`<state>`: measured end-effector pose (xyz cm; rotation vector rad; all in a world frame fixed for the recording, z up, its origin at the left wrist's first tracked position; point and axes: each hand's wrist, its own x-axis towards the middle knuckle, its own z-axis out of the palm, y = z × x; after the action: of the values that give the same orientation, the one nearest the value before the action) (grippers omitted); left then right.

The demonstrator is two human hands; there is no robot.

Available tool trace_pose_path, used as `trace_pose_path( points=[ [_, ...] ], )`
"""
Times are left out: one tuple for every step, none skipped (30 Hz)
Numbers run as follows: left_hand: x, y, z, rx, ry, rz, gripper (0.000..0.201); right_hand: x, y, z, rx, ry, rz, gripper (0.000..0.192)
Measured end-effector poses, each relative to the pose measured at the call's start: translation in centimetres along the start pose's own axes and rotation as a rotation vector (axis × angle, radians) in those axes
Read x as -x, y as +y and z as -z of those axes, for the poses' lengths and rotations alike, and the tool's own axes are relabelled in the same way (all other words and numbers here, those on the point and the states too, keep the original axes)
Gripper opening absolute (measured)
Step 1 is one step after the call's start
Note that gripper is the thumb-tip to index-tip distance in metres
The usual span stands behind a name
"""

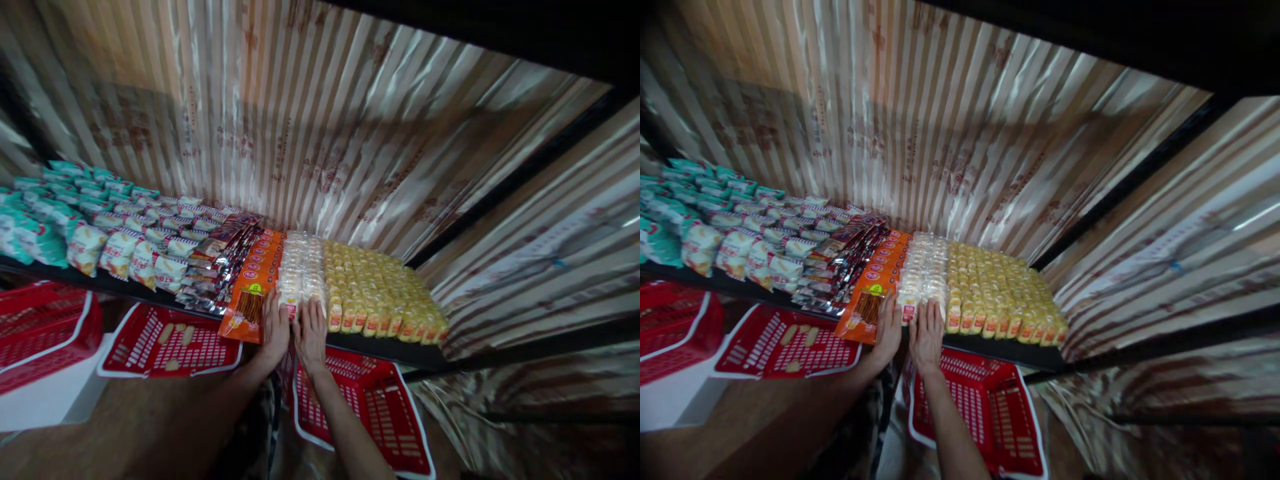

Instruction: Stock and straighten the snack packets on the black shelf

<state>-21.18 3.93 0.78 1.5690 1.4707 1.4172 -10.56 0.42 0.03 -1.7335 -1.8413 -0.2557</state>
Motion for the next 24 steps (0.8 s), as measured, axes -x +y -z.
trace_pose_path(
  points=[
    [-1.4,0.0,0.1,0.001,-0.007,-0.01,0.041,-0.4,0.0,-0.1,0.014,-0.004,0.006,0.05],
    [-3.0,0.1,0.2,-0.004,-0.022,-0.003,0.043,-0.9,-0.1,-0.2,0.026,-0.006,0.008,0.051],
    [-4.5,0.1,0.2,0.004,-0.055,0.03,0.043,-1.3,-0.1,-0.3,0.036,-0.007,0.007,0.051],
    [-6.0,0.0,0.1,0.024,-0.094,0.077,0.044,-1.6,-0.1,-0.4,0.045,-0.007,0.006,0.052],
    [-7.3,-0.1,-0.1,0.035,-0.124,0.113,0.044,-1.9,0.0,-0.5,0.052,-0.005,0.006,0.052],
    [-8.4,-0.2,-0.3,0.04,-0.15,0.122,0.043,-2.2,0.0,-0.6,0.059,-0.001,0.008,0.052],
    [-9.1,-0.4,-0.6,0.04,-0.166,0.116,0.041,-2.3,0.1,-0.8,0.066,0.002,0.013,0.051],
    [-9.6,-0.5,-1.0,0.034,-0.175,0.097,0.038,-2.4,0.3,-0.9,0.075,0.004,0.019,0.051],
    [-9.9,-0.7,-1.4,0.027,-0.179,0.072,0.035,-2.4,0.4,-1.1,0.085,0.006,0.025,0.051],
    [-10.0,-0.9,-1.9,0.022,-0.18,0.055,0.034,-2.4,0.5,-1.2,0.094,0.006,0.029,0.051],
    [-9.9,-1.1,-2.3,0.02,-0.179,0.05,0.034,-2.3,0.6,-1.4,0.1,0.007,0.029,0.051],
    [-9.8,-1.2,-2.7,0.018,-0.18,0.054,0.034,-2.2,0.7,-1.5,0.104,0.007,0.028,0.051],
    [-9.6,-1.3,-3.1,0.015,-0.181,0.061,0.033,-2.1,0.8,-1.6,0.106,0.006,0.027,0.051],
    [-9.4,-1.5,-3.5,0.011,-0.181,0.071,0.033,-2.1,0.8,-1.6,0.106,0.004,0.025,0.052],
    [-9.3,-1.6,-3.8,0.005,-0.181,0.082,0.033,-2.0,0.8,-1.7,0.105,0.0,0.024,0.052],
    [-9.2,-1.6,-4.1,-0.001,-0.18,0.103,0.034,-2.0,0.8,-1.7,0.103,-0.004,0.022,0.052],
    [-9.2,-1.7,-4.4,-0.008,-0.176,0.13,0.035,-2.0,0.9,-1.7,0.099,-0.007,0.02,0.052],
    [-9.2,-1.7,-4.6,-0.017,-0.173,0.16,0.039,-2.0,0.9,-1.7,0.094,-0.008,0.016,0.052],
    [-9.2,-1.7,-4.8,-0.025,-0.172,0.188,0.043,-2.1,0.9,-1.7,0.088,-0.007,0.012,0.052],
    [-9.1,-1.6,-4.9,-0.029,-0.172,0.211,0.047,-2.1,0.9,-1.7,0.083,-0.005,0.008,0.053],
    [-9.1,-1.5,-5.0,-0.028,-0.173,0.228,0.05,-2.1,1.0,-1.7,0.082,0.0,0.007,0.053],
    [-9.1,-1.3,-5.0,-0.022,-0.173,0.236,0.051,-2.2,1.0,-1.8,0.084,0.005,0.007,0.053],
    [-9.0,-1.1,-5.0,-0.012,-0.172,0.235,0.052,-2.2,1.0,-1.8,0.09,0.012,0.007,0.053],
    [-8.9,-0.8,-5.0,0.001,-0.17,0.234,0.052,-2.2,1.1,-1.8,0.097,0.016,0.008,0.053]
  ],
)
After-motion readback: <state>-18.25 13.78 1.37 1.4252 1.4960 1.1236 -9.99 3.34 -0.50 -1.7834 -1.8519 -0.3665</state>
